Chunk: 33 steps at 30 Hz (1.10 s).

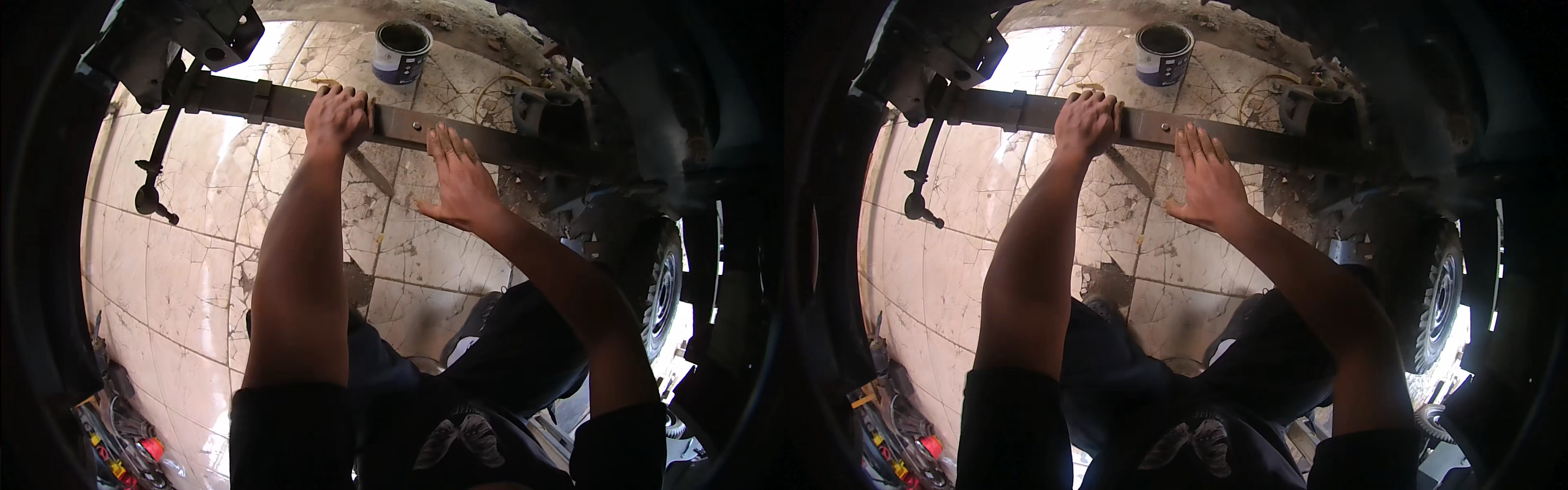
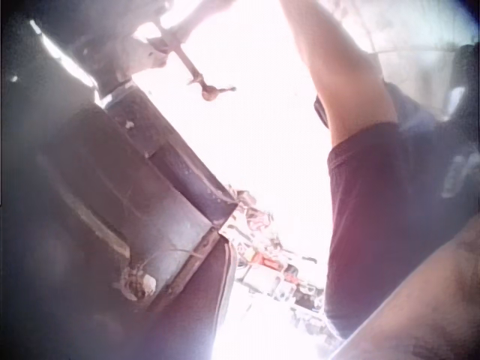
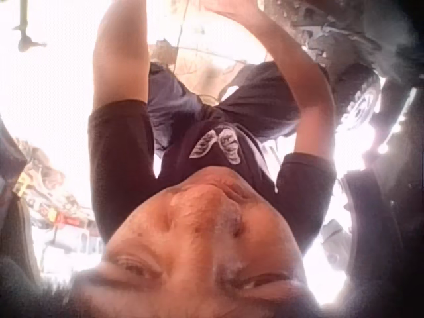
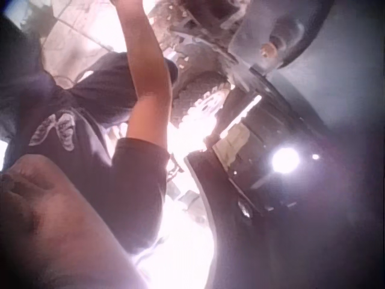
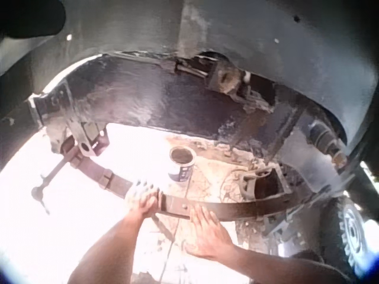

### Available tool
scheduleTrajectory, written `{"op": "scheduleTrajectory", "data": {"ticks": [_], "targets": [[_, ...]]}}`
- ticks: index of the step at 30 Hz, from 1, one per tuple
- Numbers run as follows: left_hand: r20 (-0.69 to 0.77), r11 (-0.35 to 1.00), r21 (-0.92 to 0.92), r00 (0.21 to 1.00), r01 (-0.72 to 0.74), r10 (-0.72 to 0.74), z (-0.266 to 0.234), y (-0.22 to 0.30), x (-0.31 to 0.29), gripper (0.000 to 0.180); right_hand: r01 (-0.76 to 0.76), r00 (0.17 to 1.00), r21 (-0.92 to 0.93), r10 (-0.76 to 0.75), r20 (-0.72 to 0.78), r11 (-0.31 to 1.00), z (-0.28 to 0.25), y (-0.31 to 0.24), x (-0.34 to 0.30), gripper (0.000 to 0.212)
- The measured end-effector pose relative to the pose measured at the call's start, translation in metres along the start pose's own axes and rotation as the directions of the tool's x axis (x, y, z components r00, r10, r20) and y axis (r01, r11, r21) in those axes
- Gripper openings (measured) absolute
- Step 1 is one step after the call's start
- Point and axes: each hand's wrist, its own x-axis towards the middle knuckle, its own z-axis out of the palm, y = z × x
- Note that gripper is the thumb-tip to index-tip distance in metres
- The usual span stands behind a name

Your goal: The person sits beneath a vehicle and uses a small abrasive pad to scrub a metal frame. They repeatedly rub the surface of the frame, occasionally pausing to inspect the pad or adjust their grip, while a paint can rests nearby on the floor.

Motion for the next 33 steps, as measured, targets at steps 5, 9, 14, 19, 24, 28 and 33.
{"op": "scheduleTrajectory", "data": {"ticks": [5,9,14,19,24,28,33], "targets": [[-0.067,0.998,-0.064,0.998,-0.016,0.012,-0.01,0.006,0.011,0.024,-0.14,0.982,0.055,0.146,-0.121,0.989,-0.002,0.005,0.049,0.121],[-0.054,0.999,-0.05,0.998,0.019,-0.022,-0.003,0.002,0.007,0.025,-0.151,0.983,0.036,0.154,-0.099,0.988,-0.001,-0.01,0.047,0.122],[-0.005,0.998,-0.047,0.999,0.04,-0.041,-0.007,0.005,0.007,0.029,-0.054,0.996,-0.006,0.053,-0.076,0.999,0.003,-0.003,0.02,0.123],[-0.059,0.996,-0.085,0.997,0.035,-0.04,-0.002,0.008,0.008,0.03,-0.203,0.976,0.028,0.205,-0.074,0.979,0.0,-0.005,0.056,0.124],[-0.013,0.998,-0.053,0.999,0.035,-0.036,-0.01,0.004,0.003,0.031,-0.089,0.996,0.005,0.089,-0.005,0.996,-0.012,-0.018,0.019,0.124],[-0.034,0.996,-0.082,0.999,0.039,-0.042,-0.003,0.004,0.007,0.032,-0.087,0.994,-0.021,0.086,-0.061,0.996,-0.005,-0.001,0.039,0.125],[-0.047,0.996,-0.088,0.999,0.009,-0.013,-0.006,0.008,0.01,0.03,-0.145,0.989,-0.017,0.145,-0.01,0.989,-0.014,-0.002,0.048,0.126]]}}
